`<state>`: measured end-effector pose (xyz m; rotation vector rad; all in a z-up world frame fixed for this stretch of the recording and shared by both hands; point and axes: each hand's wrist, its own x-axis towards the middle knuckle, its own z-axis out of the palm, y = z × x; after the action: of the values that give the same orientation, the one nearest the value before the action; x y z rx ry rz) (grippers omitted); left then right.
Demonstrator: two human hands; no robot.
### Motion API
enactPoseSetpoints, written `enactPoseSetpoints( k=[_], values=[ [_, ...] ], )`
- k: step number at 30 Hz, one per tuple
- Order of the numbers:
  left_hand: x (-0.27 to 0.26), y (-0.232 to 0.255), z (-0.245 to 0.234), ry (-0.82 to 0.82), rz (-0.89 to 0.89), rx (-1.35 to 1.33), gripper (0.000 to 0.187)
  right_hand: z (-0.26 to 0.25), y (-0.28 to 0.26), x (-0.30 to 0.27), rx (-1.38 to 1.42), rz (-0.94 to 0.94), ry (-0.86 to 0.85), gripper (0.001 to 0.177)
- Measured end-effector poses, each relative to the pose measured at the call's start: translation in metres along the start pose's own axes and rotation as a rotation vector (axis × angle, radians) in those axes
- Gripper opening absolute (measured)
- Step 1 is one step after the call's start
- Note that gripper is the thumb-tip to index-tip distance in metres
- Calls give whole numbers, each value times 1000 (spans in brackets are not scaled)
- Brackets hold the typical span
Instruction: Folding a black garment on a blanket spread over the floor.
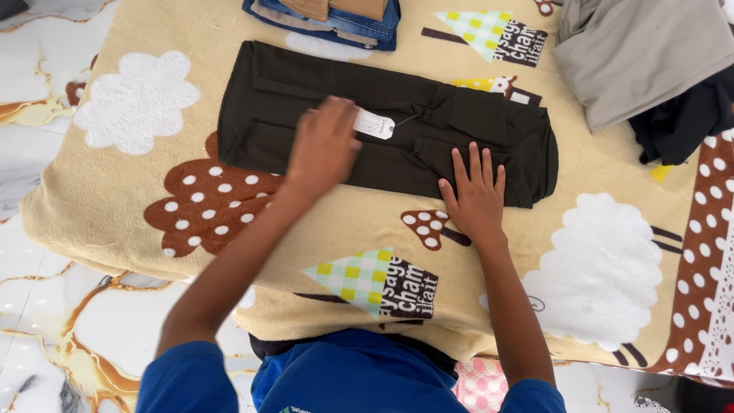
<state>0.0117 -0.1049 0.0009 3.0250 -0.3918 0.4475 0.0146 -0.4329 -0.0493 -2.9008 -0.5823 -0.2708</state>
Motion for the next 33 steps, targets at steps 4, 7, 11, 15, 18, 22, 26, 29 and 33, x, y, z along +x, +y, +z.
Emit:
enactPoseSetpoints(
  k=[4, 7, 11, 15, 18, 22, 26, 29, 33],
  values=[
    [17, 84, 55, 68, 196, -146, 72, -2, 0, 0, 14, 8, 5, 62],
    [23, 112, 63, -11, 233, -226, 75, 0, 2, 0, -1, -4, 11, 62],
    [23, 107, 76, -120, 167, -184, 84, -1, 2, 1, 8, 5, -1, 63],
    [17, 78, 61, -180, 92, -89, 103, -5, 0, 1, 38, 15, -14, 63],
    [11, 43, 58, -165, 34, -57, 114, -6, 0, 0, 42, 19, -19, 64],
    [3, -8, 34, -247, -38, -22, 123, -1, 3, 0, 42, 16, -25, 63],
    [-12, -49, 24, -245, -118, 10, 126, -2, 3, 0, 58, 17, -26, 63],
    [-22, -79, 33, -219, -168, -33, 114, -2, 2, 1, 64, 15, -20, 63],
    [-29, -111, 31, -228, -289, -55, 90, -3, 1, 0, 53, 22, -20, 63]
  ],
)
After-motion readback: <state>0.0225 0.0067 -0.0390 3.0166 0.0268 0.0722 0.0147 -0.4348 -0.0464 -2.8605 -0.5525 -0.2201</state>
